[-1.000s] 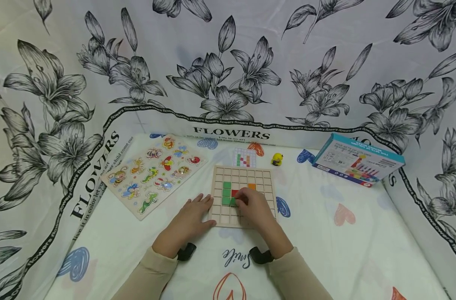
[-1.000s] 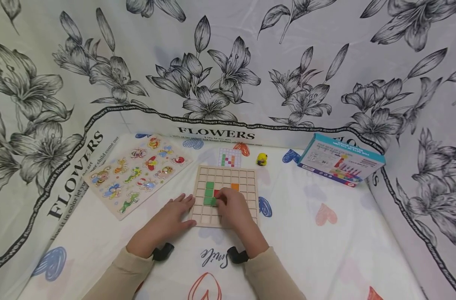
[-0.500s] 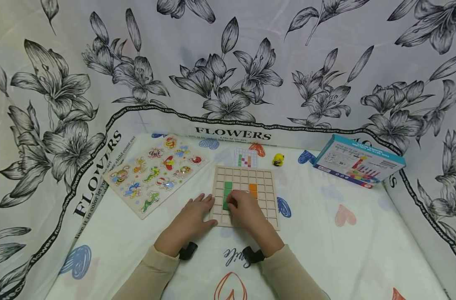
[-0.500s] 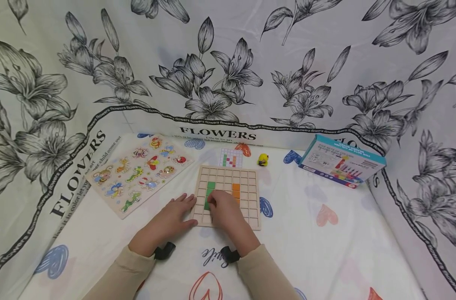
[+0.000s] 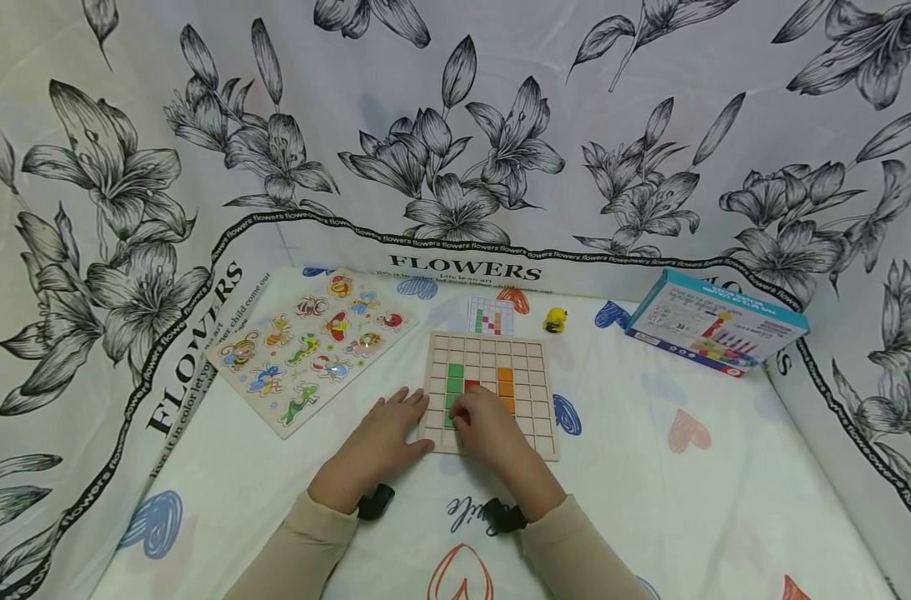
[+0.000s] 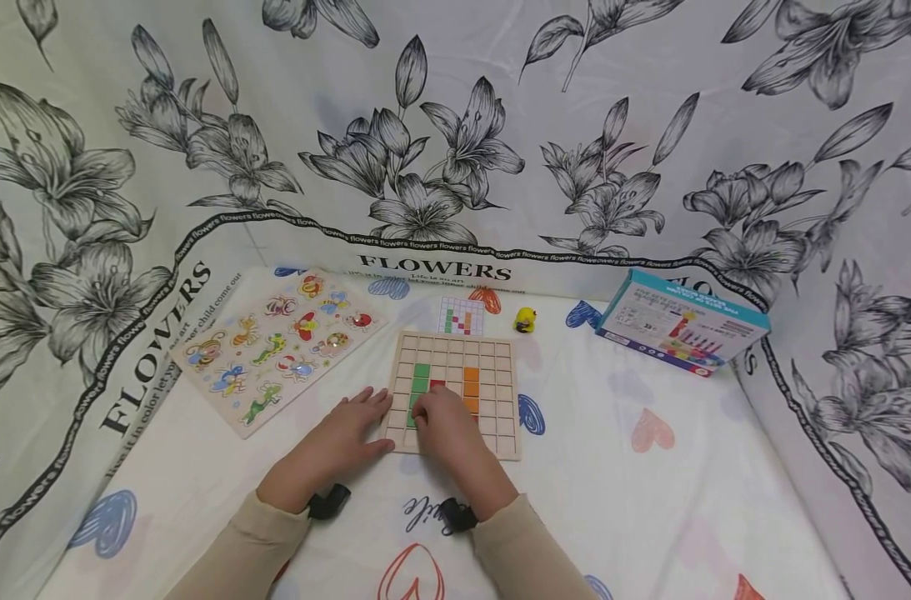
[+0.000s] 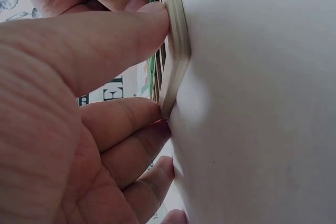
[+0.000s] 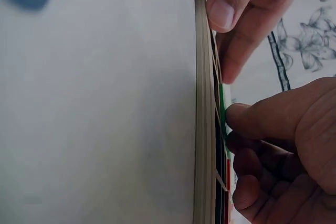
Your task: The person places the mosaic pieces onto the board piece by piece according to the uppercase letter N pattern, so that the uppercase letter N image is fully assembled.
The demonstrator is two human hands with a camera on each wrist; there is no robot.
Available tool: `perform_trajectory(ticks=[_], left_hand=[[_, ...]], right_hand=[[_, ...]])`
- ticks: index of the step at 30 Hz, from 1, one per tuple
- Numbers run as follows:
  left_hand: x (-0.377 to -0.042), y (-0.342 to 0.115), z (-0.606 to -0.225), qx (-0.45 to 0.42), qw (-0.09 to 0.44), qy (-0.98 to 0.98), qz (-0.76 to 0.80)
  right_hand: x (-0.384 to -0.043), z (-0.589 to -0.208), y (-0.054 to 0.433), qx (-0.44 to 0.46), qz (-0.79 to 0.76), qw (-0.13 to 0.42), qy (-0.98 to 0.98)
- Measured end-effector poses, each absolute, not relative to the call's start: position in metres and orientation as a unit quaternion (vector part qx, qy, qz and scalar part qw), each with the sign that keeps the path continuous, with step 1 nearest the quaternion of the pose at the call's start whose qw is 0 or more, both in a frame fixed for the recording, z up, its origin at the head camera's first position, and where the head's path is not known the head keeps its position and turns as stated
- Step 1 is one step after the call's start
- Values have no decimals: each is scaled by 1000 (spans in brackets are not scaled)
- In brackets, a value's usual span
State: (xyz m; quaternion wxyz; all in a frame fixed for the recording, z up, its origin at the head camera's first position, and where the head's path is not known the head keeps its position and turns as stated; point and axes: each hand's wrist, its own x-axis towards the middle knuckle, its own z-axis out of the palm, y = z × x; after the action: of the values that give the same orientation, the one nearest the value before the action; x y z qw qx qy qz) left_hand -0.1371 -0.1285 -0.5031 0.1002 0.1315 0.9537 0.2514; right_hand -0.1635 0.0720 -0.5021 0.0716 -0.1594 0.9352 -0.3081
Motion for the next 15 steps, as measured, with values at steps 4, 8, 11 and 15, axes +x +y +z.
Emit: perform_trajectory(ticks=[4,8,11,15], left_hand=[[-139,-127,-505,137,100,953,250],[-139,-124,-506,143,97,953,250],[-137,-124,-505,142,86,954,251],[-134,-124,-502,127,37,955,266]], right_hand=[[-162,-502,75,-150,-309,74,936],[-160,-500,80,-149,-312,75,935],[-159,-495,84,-159,-322,52,932],[-159,-479,93,-166,-349,-11,922]])
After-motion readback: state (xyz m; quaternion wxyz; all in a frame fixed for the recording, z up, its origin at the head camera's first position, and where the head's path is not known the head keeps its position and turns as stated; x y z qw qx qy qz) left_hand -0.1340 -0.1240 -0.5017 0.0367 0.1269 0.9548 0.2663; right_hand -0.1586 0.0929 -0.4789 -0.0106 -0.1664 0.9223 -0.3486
